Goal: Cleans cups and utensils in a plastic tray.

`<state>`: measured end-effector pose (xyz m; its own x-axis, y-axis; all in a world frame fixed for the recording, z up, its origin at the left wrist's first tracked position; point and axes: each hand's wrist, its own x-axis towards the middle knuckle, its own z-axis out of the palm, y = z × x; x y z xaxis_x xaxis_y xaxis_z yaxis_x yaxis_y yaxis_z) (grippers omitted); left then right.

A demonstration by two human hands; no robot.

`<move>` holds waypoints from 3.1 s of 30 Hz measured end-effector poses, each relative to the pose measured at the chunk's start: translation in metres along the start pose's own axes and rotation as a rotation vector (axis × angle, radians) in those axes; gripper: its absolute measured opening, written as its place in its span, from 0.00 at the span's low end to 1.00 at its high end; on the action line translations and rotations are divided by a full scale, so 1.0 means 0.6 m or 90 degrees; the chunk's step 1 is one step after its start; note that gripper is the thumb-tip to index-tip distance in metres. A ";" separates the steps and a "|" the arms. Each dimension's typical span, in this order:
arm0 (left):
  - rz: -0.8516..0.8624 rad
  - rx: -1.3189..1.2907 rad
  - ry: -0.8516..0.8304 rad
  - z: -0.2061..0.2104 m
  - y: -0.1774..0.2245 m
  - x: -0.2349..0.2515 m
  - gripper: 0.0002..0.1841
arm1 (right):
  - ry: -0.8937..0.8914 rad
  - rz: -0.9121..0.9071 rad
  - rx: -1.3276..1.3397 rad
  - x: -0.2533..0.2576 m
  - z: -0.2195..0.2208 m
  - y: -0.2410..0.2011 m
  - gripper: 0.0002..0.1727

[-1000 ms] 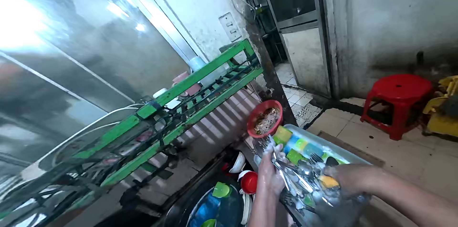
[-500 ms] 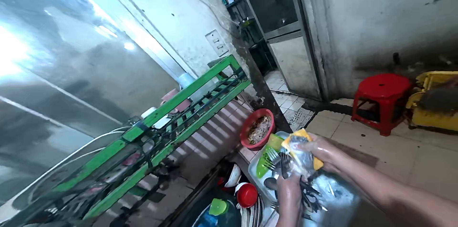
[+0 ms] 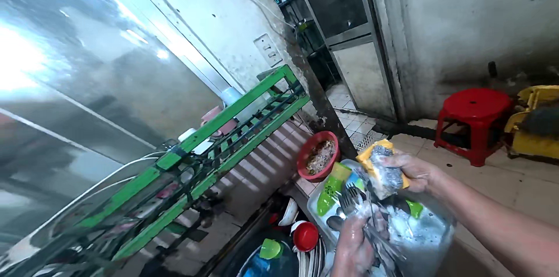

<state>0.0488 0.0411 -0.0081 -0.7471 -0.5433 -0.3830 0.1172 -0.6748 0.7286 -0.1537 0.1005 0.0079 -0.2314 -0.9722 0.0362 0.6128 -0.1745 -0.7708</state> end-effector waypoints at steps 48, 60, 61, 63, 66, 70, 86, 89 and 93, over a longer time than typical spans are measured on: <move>0.041 0.166 0.189 0.028 0.011 0.011 0.06 | 0.309 0.029 -0.221 0.009 0.049 0.058 0.25; 0.134 0.075 0.026 -0.014 0.023 0.005 0.11 | -0.201 0.355 -0.758 -0.006 0.060 -0.003 0.21; 0.105 0.095 0.010 -0.010 0.021 0.003 0.12 | -0.233 0.378 -0.811 -0.007 0.077 0.002 0.26; 0.060 0.106 -0.003 -0.008 0.023 0.006 0.12 | -0.251 0.423 -0.922 -0.012 0.097 0.017 0.32; 0.083 -0.007 0.020 -0.016 0.037 0.027 0.10 | -0.295 0.438 -0.967 -0.026 0.095 0.040 0.36; 0.117 -0.048 0.135 -0.034 0.074 0.050 0.11 | -0.258 0.431 -0.971 -0.046 0.052 0.048 0.46; 0.091 0.190 0.173 0.040 0.022 0.021 0.05 | 0.232 0.026 -0.283 -0.017 0.038 0.023 0.35; 0.158 0.266 0.212 0.047 0.005 0.019 0.03 | 0.215 0.088 -0.465 -0.014 0.044 0.036 0.39; 0.157 0.270 0.229 0.048 -0.011 0.010 0.07 | 0.282 -0.028 -0.681 -0.004 0.041 0.048 0.32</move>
<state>0.0245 0.0567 0.0010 -0.4550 -0.8425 -0.2883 -0.0679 -0.2900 0.9546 -0.1168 0.0939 0.0015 -0.6107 -0.7918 0.0137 -0.3055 0.2195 -0.9266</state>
